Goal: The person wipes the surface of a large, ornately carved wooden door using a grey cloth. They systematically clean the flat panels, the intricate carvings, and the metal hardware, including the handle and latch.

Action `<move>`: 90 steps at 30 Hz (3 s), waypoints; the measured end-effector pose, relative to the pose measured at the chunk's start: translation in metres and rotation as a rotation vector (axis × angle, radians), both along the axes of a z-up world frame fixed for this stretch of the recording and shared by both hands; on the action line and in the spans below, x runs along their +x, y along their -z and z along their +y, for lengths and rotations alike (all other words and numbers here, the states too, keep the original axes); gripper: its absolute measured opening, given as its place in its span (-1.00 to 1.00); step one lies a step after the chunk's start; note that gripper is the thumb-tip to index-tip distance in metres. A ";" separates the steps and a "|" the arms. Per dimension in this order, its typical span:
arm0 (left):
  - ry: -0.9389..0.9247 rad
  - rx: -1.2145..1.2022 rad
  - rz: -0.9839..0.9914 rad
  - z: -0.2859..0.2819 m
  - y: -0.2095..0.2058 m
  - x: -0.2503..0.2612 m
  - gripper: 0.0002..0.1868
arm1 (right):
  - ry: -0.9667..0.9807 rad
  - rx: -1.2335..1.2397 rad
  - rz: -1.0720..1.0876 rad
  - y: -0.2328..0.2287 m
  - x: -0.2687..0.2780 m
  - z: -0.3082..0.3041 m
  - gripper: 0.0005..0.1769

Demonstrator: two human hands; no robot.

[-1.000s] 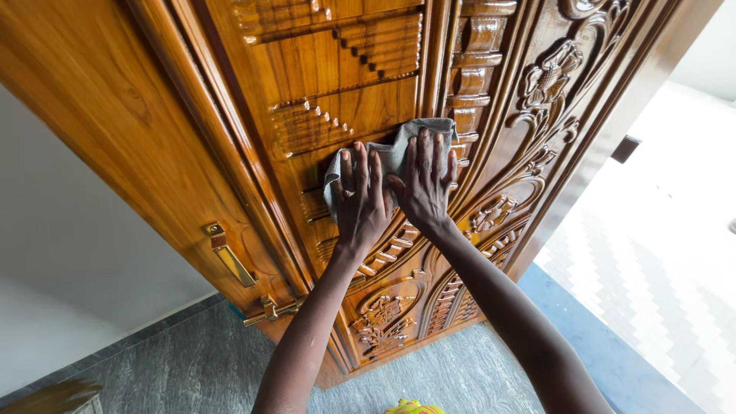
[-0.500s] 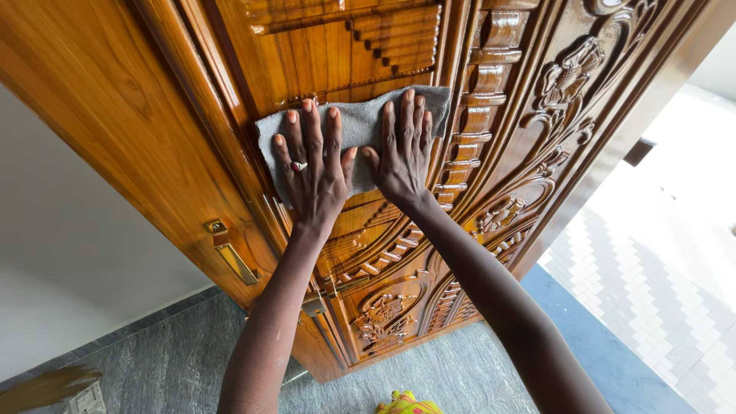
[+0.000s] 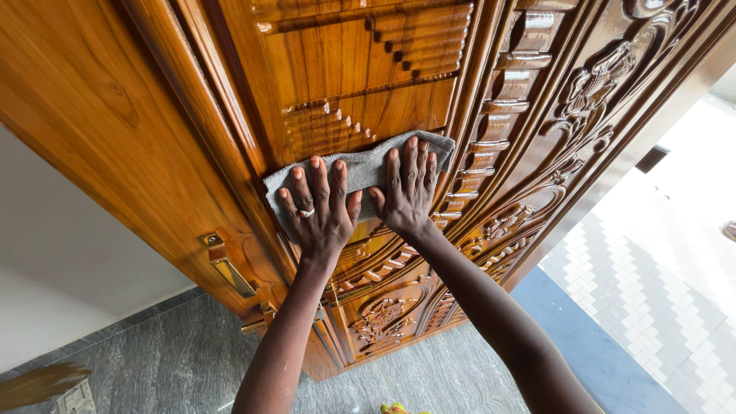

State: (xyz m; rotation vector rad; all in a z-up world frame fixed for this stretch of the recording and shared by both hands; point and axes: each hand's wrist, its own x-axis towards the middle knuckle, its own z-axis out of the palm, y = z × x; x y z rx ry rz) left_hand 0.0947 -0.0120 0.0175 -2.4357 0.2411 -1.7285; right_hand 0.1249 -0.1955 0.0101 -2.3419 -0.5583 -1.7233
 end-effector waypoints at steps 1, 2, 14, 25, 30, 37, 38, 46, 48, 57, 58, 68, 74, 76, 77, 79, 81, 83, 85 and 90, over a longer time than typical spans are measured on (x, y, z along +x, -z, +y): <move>0.004 0.000 -0.014 0.001 0.005 0.001 -0.33 | 0.000 -0.002 -0.001 0.005 0.001 0.000 -0.18; 0.006 -0.001 -0.028 0.001 0.011 0.002 -0.33 | -0.002 -0.006 -0.002 0.009 0.002 0.000 -0.17; 0.049 -0.021 0.015 0.007 0.065 0.004 -0.30 | 0.036 -0.040 0.078 0.067 0.008 0.002 -0.12; 0.084 -0.059 0.109 0.012 0.136 -0.006 -0.22 | 0.008 -0.065 0.354 0.127 -0.028 0.008 -0.10; 0.067 -0.051 0.188 0.013 0.185 -0.027 -0.20 | 0.005 -0.126 0.597 0.164 -0.069 0.005 -0.08; 0.084 -0.145 0.398 -0.010 0.193 -0.052 -0.26 | -0.021 0.141 0.935 0.163 -0.083 0.010 0.05; 0.093 -0.139 0.433 -0.012 0.187 -0.050 -0.26 | -0.002 0.180 0.947 0.159 -0.080 0.012 0.09; 0.113 -0.063 0.340 -0.049 0.122 -0.013 -0.27 | 0.005 0.341 0.605 0.090 -0.052 -0.009 0.13; 0.068 -0.029 0.290 -0.060 0.106 -0.007 -0.28 | 0.027 0.321 0.521 0.066 -0.042 -0.021 0.10; 0.115 -0.015 0.180 -0.115 0.037 0.012 -0.30 | 0.048 0.137 0.201 -0.011 0.000 -0.088 0.02; 0.135 -0.013 0.180 -0.121 0.030 0.013 -0.28 | 0.071 0.096 0.184 -0.016 0.005 -0.099 0.02; 0.147 0.074 0.114 -0.213 -0.022 0.030 -0.24 | 0.127 0.017 0.093 -0.041 0.031 -0.208 -0.05; 0.204 0.050 0.097 -0.291 -0.041 0.048 -0.26 | 0.089 0.037 0.010 -0.058 0.045 -0.288 -0.11; 0.224 0.042 0.091 -0.322 -0.048 0.051 -0.27 | 0.123 0.034 0.042 -0.064 0.049 -0.325 -0.09; 0.217 0.053 0.094 -0.339 -0.052 0.052 -0.27 | 0.139 0.033 0.059 -0.066 0.051 -0.342 -0.09; 0.254 0.045 0.121 -0.371 -0.058 0.055 -0.26 | 0.124 0.079 0.048 -0.063 0.055 -0.370 -0.12; 0.344 0.007 0.168 -0.404 -0.062 0.058 -0.23 | 0.124 0.102 0.035 -0.061 0.058 -0.401 -0.15; 0.348 0.022 0.182 -0.436 -0.063 0.062 -0.18 | 0.131 0.105 0.019 -0.060 0.063 -0.432 -0.17; 0.349 0.035 0.193 -0.463 -0.062 0.068 -0.16 | 0.121 0.149 0.056 -0.056 0.066 -0.458 -0.17; 0.334 0.010 0.081 -0.495 -0.050 0.079 -0.21 | 0.166 0.352 0.004 -0.034 0.077 -0.497 -0.13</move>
